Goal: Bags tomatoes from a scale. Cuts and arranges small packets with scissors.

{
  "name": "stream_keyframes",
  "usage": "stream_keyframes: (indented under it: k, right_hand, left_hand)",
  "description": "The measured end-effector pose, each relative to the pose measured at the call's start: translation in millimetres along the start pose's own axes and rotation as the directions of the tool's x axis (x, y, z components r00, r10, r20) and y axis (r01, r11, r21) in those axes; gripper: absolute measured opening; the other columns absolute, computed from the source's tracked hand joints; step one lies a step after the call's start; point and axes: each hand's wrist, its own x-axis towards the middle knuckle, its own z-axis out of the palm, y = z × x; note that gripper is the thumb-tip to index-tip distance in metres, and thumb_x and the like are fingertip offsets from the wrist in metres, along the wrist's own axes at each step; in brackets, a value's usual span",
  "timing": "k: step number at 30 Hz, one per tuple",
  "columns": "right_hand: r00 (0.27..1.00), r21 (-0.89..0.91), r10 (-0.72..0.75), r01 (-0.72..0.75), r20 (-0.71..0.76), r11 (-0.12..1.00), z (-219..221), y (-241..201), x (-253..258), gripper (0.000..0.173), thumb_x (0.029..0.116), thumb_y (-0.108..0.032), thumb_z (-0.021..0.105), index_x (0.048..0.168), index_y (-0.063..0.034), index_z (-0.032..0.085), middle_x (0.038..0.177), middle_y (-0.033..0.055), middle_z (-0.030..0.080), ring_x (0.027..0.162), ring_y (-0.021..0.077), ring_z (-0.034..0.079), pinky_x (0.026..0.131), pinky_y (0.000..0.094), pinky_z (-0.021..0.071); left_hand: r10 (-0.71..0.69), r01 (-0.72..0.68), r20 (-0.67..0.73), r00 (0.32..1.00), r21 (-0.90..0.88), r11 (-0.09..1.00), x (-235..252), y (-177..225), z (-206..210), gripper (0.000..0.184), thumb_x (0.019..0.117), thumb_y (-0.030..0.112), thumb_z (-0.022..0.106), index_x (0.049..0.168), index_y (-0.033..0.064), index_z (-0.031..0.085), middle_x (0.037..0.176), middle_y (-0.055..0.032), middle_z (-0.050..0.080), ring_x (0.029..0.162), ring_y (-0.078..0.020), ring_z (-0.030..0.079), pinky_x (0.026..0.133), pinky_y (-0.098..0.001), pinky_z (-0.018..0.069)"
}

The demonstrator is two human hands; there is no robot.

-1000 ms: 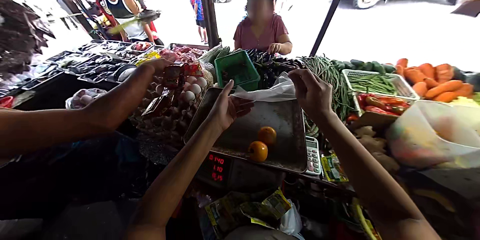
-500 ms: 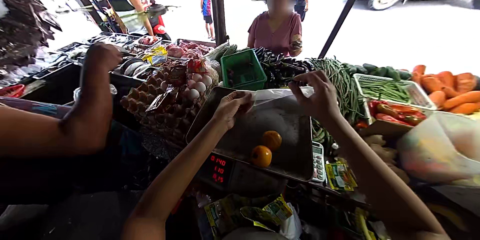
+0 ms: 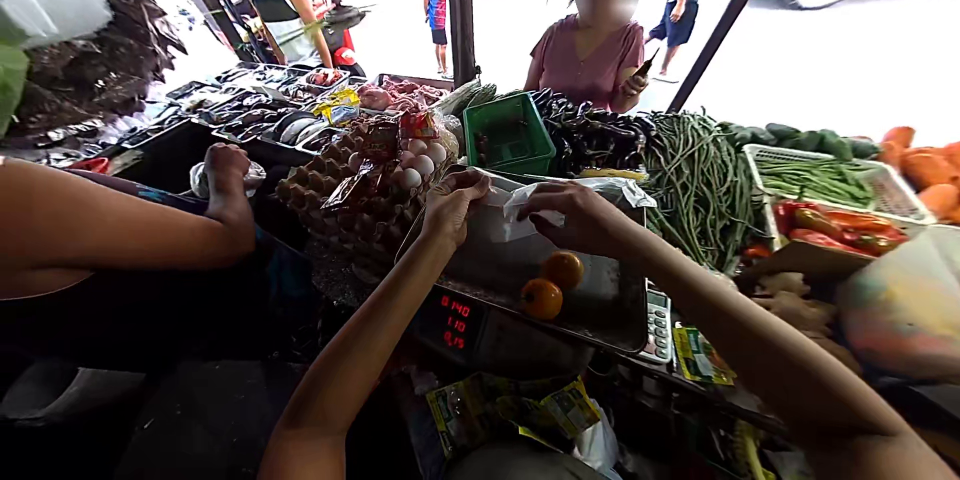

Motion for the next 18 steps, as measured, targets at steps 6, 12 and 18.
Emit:
stream_keyframes:
  k: [6, 12, 18]
  right_hand:
    - [0.923, 0.252, 0.315, -0.258, -0.222, 0.933, -5, -32, 26, 0.014, 0.1008, -0.020, 0.065, 0.107, -0.0099, 0.071, 0.096, 0.0020, 0.074, 0.081, 0.0089, 0.072, 0.072, 0.0283, 0.0607]
    - [0.834, 0.456, 0.541, -0.442, -0.107, 0.772, -8, -47, 49, 0.030, 0.0930, -0.044, 0.075, 0.098, -0.0148, 0.077, 0.081, -0.0036, 0.075, 0.071, 0.0063, 0.069, 0.069, 0.0319, 0.0578]
    - [0.918, 0.413, 0.382, -0.308, -0.108, 0.857, -2, -44, 54, 0.021, 0.1047, -0.026, 0.060, 0.104, -0.0093, 0.074, 0.087, -0.0006, 0.075, 0.077, 0.0059, 0.071, 0.074, 0.0289, 0.0603]
  left_hand:
    - [0.104, -0.103, 0.051, 0.993, -0.019, 0.994, -23, 11, 6, 0.018, 0.0933, -0.010, 0.061, 0.105, 0.0015, 0.068, 0.093, -0.0051, 0.070, 0.084, -0.0127, 0.068, 0.079, -0.0289, 0.0578]
    - [0.184, -0.186, 0.049, 0.982, 0.034, 0.982, -45, 23, 14, 0.037, 0.0836, -0.017, 0.068, 0.115, 0.0013, 0.063, 0.099, -0.0047, 0.068, 0.087, -0.0108, 0.068, 0.080, -0.0288, 0.0587]
    - [0.197, -0.198, 0.049, 0.979, 0.022, 0.980, -56, 25, 4, 0.039, 0.0845, -0.010, 0.073, 0.119, 0.0034, 0.061, 0.103, -0.0045, 0.068, 0.092, -0.0118, 0.067, 0.087, -0.0309, 0.0578]
